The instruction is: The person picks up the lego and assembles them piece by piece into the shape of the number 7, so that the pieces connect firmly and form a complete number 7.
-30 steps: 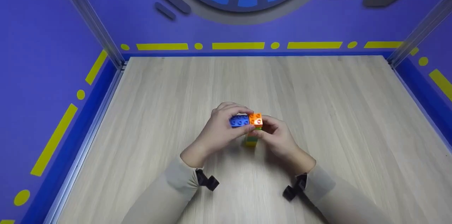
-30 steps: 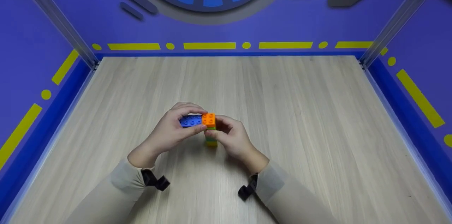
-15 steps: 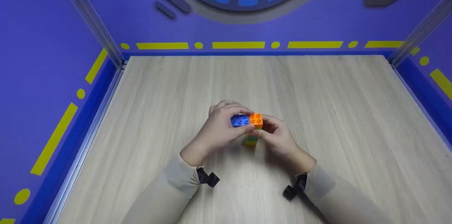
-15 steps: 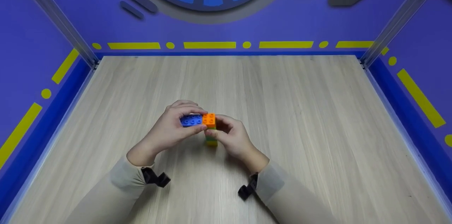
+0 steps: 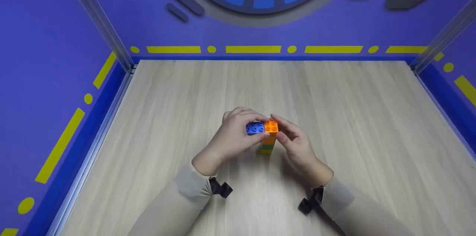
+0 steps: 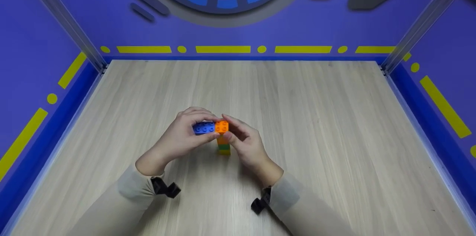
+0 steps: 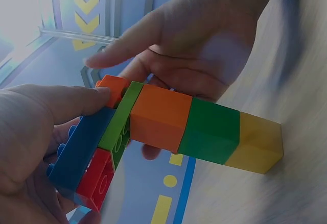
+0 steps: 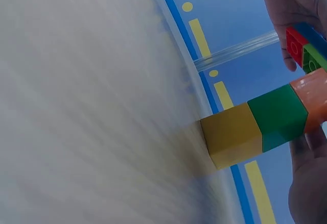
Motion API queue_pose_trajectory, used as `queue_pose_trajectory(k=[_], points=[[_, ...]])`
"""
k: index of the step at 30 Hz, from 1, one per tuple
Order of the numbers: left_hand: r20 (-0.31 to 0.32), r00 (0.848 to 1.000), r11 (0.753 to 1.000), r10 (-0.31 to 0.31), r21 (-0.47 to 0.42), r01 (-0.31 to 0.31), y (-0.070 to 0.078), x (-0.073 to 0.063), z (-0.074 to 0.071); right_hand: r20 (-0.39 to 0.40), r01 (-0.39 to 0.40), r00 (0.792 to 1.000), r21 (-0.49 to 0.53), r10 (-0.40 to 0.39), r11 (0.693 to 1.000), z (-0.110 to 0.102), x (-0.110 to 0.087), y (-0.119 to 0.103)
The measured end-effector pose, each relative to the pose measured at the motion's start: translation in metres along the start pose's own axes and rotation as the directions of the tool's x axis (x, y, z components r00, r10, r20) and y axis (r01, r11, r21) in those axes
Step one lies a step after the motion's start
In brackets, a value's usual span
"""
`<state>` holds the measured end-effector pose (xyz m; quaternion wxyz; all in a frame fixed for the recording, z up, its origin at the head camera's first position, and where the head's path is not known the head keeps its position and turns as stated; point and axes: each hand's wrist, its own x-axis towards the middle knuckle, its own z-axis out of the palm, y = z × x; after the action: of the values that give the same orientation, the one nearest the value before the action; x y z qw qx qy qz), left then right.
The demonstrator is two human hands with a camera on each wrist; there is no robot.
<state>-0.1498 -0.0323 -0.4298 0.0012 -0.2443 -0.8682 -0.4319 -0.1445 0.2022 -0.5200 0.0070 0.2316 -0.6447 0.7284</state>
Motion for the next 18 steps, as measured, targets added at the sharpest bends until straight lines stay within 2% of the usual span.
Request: queue_pose_trajectory(k=[3, 8, 18], points=[[0.002, 1.000, 1.000, -0.009, -0.001, 0.009, 0.0009, -0.0001, 0.0000, -0.022, 0.017, 1.000, 0.019, -0.016, 1.000, 0.0022, 0.0005, -0.0011], [0.005, 1.000, 1.000, -0.019, 0.001, 0.019, 0.0009, 0.0002, 0.0005, -0.046, 0.034, 0.998, -0.011, -0.034, 0.999, 0.0058, 0.0004, -0.0029], [0.011, 0.999, 0.999, -0.036, -0.004, 0.036, 0.0002, -0.0001, 0.0015, -0.030, 0.099, 0.994, -0.054, -0.101, 0.994, 0.0042, 0.0005, -0.0006]])
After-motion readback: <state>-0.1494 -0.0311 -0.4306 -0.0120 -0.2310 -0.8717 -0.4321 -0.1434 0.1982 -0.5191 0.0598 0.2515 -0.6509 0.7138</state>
